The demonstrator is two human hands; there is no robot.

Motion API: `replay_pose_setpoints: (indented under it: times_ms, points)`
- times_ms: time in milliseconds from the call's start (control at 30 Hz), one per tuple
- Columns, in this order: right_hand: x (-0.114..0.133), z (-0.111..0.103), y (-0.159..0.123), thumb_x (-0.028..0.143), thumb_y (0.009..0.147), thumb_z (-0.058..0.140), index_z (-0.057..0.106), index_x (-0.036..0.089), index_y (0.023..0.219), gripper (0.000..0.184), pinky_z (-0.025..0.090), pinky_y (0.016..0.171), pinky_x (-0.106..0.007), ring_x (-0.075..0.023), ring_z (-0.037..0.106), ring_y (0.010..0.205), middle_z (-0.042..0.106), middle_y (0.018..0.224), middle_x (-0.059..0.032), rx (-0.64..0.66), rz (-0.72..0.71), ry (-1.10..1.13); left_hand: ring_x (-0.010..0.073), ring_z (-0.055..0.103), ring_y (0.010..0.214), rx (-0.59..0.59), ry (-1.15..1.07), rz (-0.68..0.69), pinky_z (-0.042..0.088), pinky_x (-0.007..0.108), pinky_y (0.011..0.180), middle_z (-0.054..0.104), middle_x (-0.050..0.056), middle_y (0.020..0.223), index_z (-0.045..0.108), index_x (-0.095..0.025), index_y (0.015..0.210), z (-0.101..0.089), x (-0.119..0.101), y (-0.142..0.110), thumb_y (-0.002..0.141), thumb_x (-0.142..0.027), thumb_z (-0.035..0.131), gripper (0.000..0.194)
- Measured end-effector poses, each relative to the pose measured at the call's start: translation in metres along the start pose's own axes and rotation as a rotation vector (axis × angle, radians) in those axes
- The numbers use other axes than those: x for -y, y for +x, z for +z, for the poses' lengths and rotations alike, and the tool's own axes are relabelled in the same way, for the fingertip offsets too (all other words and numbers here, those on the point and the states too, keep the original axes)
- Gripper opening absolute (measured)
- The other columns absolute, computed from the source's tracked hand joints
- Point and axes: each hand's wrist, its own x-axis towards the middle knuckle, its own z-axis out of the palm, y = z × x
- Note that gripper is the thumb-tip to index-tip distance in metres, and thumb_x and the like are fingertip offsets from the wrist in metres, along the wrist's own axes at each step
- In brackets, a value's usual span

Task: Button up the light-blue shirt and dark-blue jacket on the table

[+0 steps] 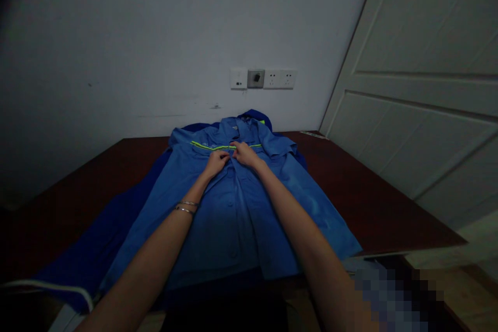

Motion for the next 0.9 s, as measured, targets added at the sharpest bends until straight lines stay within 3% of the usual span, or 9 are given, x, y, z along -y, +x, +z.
replay_pose_setpoints:
  times_ms: [100, 200, 300, 400, 667, 900]
  points:
    - [0.005, -0.002, -0.001, 0.01, 0.076, 0.056, 0.043, 0.012, 0.125, 0.051, 0.038, 0.083, -0.028, -0.0191, 0.052, 0.095, 0.064, 0.083, -0.0061, 0.047, -0.019, -0.09, 0.0155, 0.058, 0.069, 0.035, -0.085, -0.072, 0.041, 0.024, 0.066, 0.067, 0.004, 0.072, 0.07, -0.013, 0.074, -0.016, 0.0, 0.005, 0.071, -0.015, 0.057, 0.013]
    - [0.014, -0.006, -0.003, 0.012, 0.079, 0.053, 0.039, 0.013, 0.127, 0.05, 0.039, 0.081, -0.028, -0.0199, 0.049, 0.098, 0.061, 0.087, -0.0079, 0.067, -0.059, -0.166, 0.0119, 0.049, 0.051, 0.037, -0.108, -0.19, 0.034, 0.022, 0.052, 0.057, 0.0, 0.051, 0.067, -0.011, 0.06, -0.027, 0.0, 0.008, 0.074, -0.031, 0.056, 0.027]
    - [0.021, -0.009, -0.006, 0.012, 0.079, 0.051, 0.038, 0.013, 0.126, 0.048, 0.04, 0.08, -0.028, -0.0207, 0.048, 0.099, 0.058, 0.094, -0.01, 0.069, -0.097, -0.226, 0.0076, 0.035, 0.039, 0.147, -0.131, -0.319, 0.024, 0.021, 0.044, 0.042, -0.004, 0.036, 0.061, -0.012, 0.048, -0.027, 0.0, 0.008, 0.072, -0.036, 0.058, 0.034]
    - [0.024, -0.008, -0.007, 0.011, 0.08, 0.049, 0.038, 0.012, 0.126, 0.048, 0.041, 0.078, -0.028, -0.0215, 0.048, 0.101, 0.055, 0.099, -0.0117, 0.053, -0.111, -0.262, 0.0058, 0.03, 0.036, 0.198, -0.216, -0.409, 0.02, 0.021, 0.041, 0.041, -0.004, 0.035, 0.058, -0.012, 0.045, -0.023, -0.002, 0.006, 0.07, -0.035, 0.061, 0.034]
    - [0.025, -0.006, -0.012, 0.008, 0.08, 0.045, 0.032, 0.014, 0.133, 0.055, 0.043, 0.08, -0.029, -0.0207, 0.049, 0.099, 0.054, 0.101, -0.0117, -0.01, -0.152, -0.238, 0.0049, 0.041, 0.034, 0.185, -0.537, -0.587, 0.03, 0.017, 0.037, 0.052, -0.001, 0.04, 0.057, -0.012, 0.051, -0.014, -0.013, -0.001, 0.071, -0.025, 0.064, 0.024]
    - [0.015, 0.0, -0.014, 0.006, 0.078, 0.045, 0.036, 0.015, 0.131, 0.054, 0.042, 0.083, -0.031, -0.02, 0.048, 0.098, 0.057, 0.093, -0.008, -0.063, -0.172, -0.143, 0.0049, 0.046, 0.035, 0.149, -0.691, -0.664, 0.039, 0.017, 0.04, 0.051, -0.003, 0.042, 0.058, -0.009, 0.059, -0.01, -0.012, -0.003, 0.071, -0.017, 0.064, 0.015]
